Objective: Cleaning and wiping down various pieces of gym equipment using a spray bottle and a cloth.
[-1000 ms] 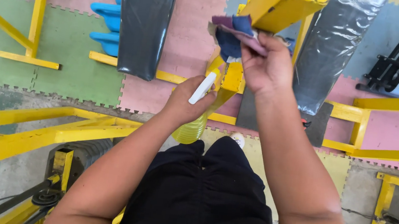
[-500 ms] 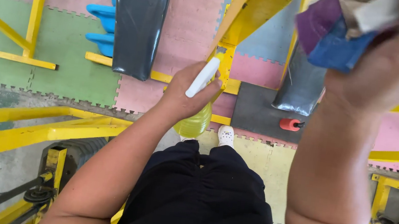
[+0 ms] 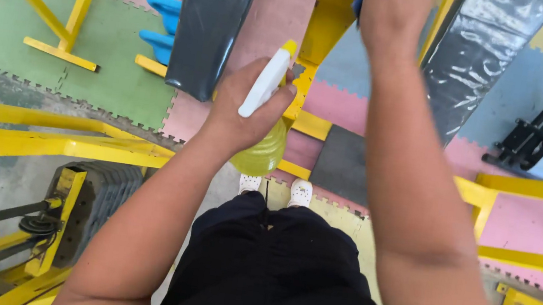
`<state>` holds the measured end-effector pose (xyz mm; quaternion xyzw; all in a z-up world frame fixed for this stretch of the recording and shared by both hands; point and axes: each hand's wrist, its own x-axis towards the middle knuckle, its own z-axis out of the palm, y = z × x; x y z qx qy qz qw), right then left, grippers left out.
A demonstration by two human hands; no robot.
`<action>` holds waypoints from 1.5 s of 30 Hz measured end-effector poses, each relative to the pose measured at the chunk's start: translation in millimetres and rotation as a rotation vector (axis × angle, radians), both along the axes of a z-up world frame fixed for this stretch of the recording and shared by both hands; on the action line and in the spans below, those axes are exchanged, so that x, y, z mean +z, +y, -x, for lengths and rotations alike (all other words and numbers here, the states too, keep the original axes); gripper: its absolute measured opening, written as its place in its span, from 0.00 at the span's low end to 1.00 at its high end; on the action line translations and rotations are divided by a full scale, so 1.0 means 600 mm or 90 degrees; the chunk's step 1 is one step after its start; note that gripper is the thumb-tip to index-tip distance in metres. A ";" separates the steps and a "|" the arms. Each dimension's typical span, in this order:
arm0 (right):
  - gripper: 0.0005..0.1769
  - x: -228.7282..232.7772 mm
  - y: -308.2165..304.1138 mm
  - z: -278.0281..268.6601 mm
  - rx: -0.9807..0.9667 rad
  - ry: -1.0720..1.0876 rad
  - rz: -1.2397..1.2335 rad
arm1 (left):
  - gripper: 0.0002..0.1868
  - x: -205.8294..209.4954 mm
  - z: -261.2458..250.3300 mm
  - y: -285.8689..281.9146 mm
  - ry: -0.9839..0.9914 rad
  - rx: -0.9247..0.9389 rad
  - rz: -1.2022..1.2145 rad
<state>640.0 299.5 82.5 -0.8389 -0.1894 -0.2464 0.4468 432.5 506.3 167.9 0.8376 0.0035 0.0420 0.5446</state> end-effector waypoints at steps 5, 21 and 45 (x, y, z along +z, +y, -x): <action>0.13 -0.092 0.059 0.140 0.040 0.108 -0.522 | 0.11 -0.037 0.023 -0.025 -0.040 -0.002 0.014; 0.17 0.009 0.049 0.161 0.160 0.102 -0.521 | 0.10 -0.065 0.021 -0.114 -0.033 0.038 -0.004; 0.24 -0.352 0.026 0.124 0.075 0.684 -0.513 | 0.15 -0.153 -0.011 -0.169 0.212 0.167 0.031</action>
